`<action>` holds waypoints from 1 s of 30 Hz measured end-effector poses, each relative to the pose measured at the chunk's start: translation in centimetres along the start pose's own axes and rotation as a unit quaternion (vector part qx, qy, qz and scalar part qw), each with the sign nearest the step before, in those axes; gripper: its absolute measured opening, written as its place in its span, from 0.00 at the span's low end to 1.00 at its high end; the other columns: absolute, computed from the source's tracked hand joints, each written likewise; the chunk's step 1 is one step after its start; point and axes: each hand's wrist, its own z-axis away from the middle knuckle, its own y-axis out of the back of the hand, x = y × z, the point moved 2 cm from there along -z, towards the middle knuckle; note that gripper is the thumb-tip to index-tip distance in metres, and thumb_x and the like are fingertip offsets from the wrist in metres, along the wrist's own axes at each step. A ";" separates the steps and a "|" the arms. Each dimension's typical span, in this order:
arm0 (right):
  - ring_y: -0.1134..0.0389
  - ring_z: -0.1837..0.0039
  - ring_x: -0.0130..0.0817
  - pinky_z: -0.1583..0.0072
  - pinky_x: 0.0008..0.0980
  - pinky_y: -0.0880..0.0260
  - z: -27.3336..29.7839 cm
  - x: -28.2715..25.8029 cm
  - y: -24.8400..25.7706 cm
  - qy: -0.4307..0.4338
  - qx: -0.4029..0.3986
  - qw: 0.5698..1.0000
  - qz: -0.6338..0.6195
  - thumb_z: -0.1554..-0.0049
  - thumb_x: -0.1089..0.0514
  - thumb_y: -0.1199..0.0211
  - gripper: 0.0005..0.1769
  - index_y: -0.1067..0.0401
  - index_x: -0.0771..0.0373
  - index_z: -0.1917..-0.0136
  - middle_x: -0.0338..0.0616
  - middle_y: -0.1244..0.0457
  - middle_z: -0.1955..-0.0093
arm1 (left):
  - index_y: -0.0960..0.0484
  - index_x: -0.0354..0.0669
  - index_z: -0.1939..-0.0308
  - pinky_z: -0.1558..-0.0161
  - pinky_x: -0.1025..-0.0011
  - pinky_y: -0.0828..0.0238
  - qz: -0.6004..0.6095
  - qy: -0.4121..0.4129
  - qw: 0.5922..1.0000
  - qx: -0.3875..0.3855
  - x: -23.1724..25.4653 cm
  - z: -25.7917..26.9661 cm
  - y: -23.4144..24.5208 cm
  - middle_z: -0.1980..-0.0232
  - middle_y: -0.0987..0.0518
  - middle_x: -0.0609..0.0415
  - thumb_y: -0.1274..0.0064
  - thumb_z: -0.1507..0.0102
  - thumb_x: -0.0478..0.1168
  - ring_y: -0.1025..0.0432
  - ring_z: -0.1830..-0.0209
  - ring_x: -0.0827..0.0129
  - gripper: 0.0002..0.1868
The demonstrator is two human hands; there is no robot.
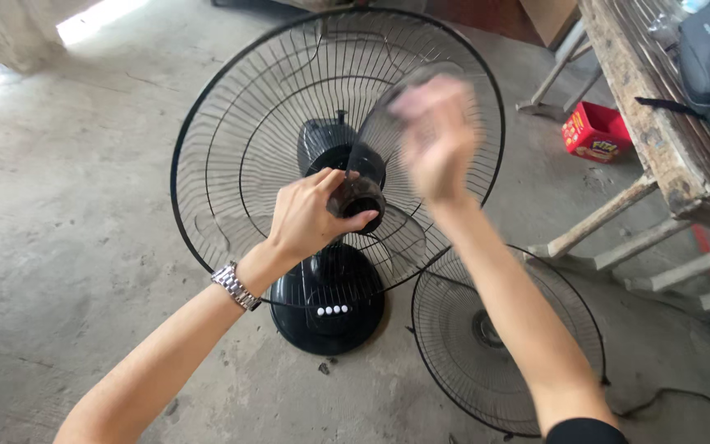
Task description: The person wipes a fan blade with a cloth, then attaches it to the fan motor. They secure the blade with a nut and reattach the front wire cage to complete the assembly.
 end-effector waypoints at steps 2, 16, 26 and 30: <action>0.34 0.49 0.36 0.45 0.30 0.29 1.3 -0.3 -1.0 0.012 -0.104 0.994 -0.030 0.39 0.66 0.40 0.08 0.22 0.66 0.48 0.47 0.36 0.50 | 0.18 0.39 0.47 0.64 0.65 0.24 0.001 0.017 1.000 -0.011 0.3 -0.1 0.1 0.61 0.17 0.51 0.31 0.47 0.61 0.21 0.67 0.61 0.35; 0.33 0.59 0.23 0.62 0.15 0.32 -0.6 0.3 2.4 0.205 -0.034 0.959 0.195 0.40 0.70 0.35 0.10 0.22 0.63 0.46 0.50 0.38 0.42 | 0.16 0.38 0.57 0.67 0.64 0.27 -0.069 -0.004 0.995 -0.075 1.9 -1.9 0.7 0.63 0.17 0.52 0.32 0.49 0.60 0.23 0.68 0.60 0.30; 0.34 0.38 0.48 0.37 0.41 0.32 -2.3 -1.2 5.9 0.253 0.122 0.860 0.426 0.44 0.72 0.34 0.14 0.26 0.62 0.45 0.48 0.36 0.43 | 0.17 0.31 0.51 0.64 0.67 0.22 0.009 -0.007 0.996 -0.091 -0.2 -2.3 1.4 0.59 0.16 0.48 0.31 0.50 0.64 0.20 0.68 0.62 0.39; 0.35 0.41 0.53 0.37 0.48 0.32 1.1 -3.1 4.9 0.285 0.031 0.863 0.417 0.50 0.74 0.37 0.16 0.26 0.65 0.48 0.54 0.37 0.45 | 0.16 0.33 0.52 0.64 0.65 0.24 0.043 -0.006 0.997 -0.060 -0.3 -1.8 0.4 0.60 0.16 0.48 0.31 0.53 0.62 0.21 0.66 0.59 0.39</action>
